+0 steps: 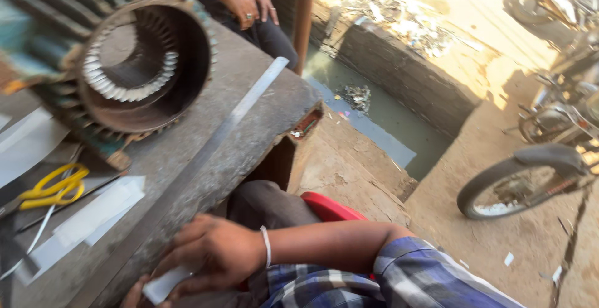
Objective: The person folds small white rectangular strips of insulation paper by hand, creasing them along the edges, and occasionally inserts them into the slots of an electric motor stator on a workbench.
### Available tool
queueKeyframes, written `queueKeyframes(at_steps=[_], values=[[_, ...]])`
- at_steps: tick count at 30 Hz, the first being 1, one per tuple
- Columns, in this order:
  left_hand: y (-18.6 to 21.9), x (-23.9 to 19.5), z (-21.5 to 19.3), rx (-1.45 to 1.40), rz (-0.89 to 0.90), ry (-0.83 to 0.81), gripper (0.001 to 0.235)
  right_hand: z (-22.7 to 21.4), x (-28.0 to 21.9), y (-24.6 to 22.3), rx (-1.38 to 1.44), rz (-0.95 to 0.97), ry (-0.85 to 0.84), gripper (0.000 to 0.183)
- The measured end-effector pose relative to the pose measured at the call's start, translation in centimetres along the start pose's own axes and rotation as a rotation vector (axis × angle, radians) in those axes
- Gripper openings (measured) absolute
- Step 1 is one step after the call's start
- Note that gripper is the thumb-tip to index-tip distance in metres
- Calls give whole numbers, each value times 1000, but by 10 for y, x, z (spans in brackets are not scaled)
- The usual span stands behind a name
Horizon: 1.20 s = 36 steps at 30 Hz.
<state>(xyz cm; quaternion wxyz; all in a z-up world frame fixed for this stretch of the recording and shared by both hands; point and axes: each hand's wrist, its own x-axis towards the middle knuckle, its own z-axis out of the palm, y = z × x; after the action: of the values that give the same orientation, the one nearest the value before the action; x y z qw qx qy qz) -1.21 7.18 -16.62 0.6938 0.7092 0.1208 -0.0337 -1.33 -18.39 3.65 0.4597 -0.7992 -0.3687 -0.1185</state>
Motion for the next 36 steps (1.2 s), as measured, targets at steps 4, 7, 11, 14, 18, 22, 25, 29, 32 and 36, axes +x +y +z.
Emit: queueKeyframes(at_steps=[4,7,11,14,18,22,25,29,32,36], values=[[41,-40,19,143,365,13,59,-63,27,27,-352,-129,179,41],[81,-65,37,489,779,143,48,-114,72,63,-676,-31,437,36],[112,-59,47,648,989,25,53,-157,118,98,-909,-33,529,32],[108,-50,49,707,1039,-37,61,-168,137,114,-1036,-56,540,22],[88,-45,49,706,1059,-41,66,-169,145,133,-1062,-37,499,12],[82,-41,50,705,1015,-107,68,-170,147,143,-1174,-72,512,7],[84,-41,49,718,978,-114,68,-168,150,147,-1133,-10,506,7],[88,-43,48,740,977,-125,69,-165,155,146,-1165,2,461,10],[93,-45,48,736,963,-132,69,-167,152,140,-1160,-39,357,20],[102,-47,49,692,944,-127,64,-170,153,140,-1090,-22,297,22]])
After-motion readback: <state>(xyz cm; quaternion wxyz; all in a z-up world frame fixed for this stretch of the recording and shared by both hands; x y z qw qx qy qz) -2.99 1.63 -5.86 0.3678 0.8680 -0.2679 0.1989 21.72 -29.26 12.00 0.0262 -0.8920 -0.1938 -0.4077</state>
